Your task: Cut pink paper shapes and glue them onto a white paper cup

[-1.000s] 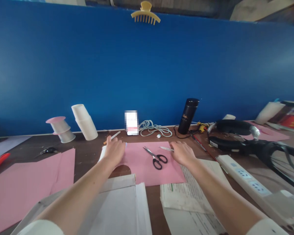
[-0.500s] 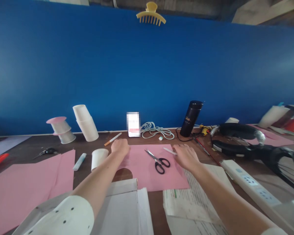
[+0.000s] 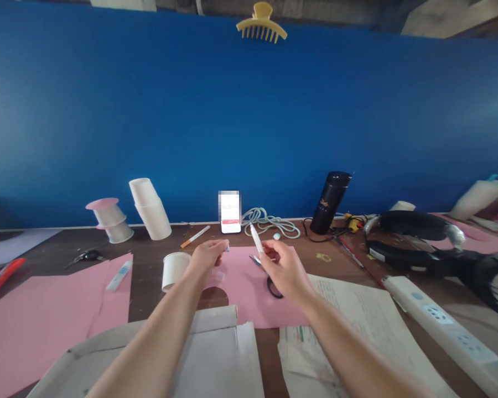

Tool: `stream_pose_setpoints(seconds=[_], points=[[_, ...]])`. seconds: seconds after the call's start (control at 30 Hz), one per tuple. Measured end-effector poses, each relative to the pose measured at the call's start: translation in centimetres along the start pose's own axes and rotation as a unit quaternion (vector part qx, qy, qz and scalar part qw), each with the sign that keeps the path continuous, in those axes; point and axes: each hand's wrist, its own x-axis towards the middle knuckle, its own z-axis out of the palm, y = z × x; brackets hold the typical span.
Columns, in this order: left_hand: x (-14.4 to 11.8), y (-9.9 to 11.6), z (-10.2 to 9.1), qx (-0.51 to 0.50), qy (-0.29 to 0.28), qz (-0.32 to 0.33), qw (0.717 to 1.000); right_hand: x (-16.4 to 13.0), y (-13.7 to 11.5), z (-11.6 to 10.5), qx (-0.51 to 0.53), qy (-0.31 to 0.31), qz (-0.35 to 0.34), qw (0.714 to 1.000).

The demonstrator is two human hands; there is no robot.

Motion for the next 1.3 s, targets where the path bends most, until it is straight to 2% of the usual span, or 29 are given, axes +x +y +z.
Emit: stream_pose_setpoints(seconds=[0.13, 0.23, 0.3, 0.4, 0.67, 0.93, 1.1, 1.3], points=[[-1.4, -0.8, 0.1, -0.227, 0.049, -0.033, 0.972, -1.6, 0.3, 2.7, -0.005, 0.024, -0.046, 0.999], [-1.7, -1.0, 0.0, -0.309, 0.030, -0.018, 0.950, -2.5, 0.6, 3.3, -0.027, 0.031, -0.092, 0.995], [-1.8, -1.0, -0.1, -0.329, 0.004, -0.004, 0.944, -2.9, 0.7, 3.4, -0.029, 0.025, -0.113, 0.993], [-1.8, -1.2, -0.1, -0.329, -0.013, 0.004, 0.944, -3.1, 0.9, 3.5, -0.043, 0.009, -0.133, 0.990], [-2.0, -1.3, 0.1, -0.315, -0.014, 0.005, 0.949, -3.1, 1.4, 3.7, -0.076, 0.000, -0.141, 0.987], [-2.2, -1.4, 0.2, -0.210, 0.001, -0.016, 0.978, -3.1, 1.5, 3.6, -0.085, 0.001, -0.134, 0.987], [-2.4, -1.4, 0.3, -0.169, -0.035, 0.008, 0.985, -3.1, 1.9, 3.8, -0.073, -0.001, -0.132, 0.988], [-2.5, -1.1, 0.4, -0.190, -0.072, 0.022, 0.979, -3.2, 2.3, 4.0, -0.055, 0.004, -0.137, 0.989]])
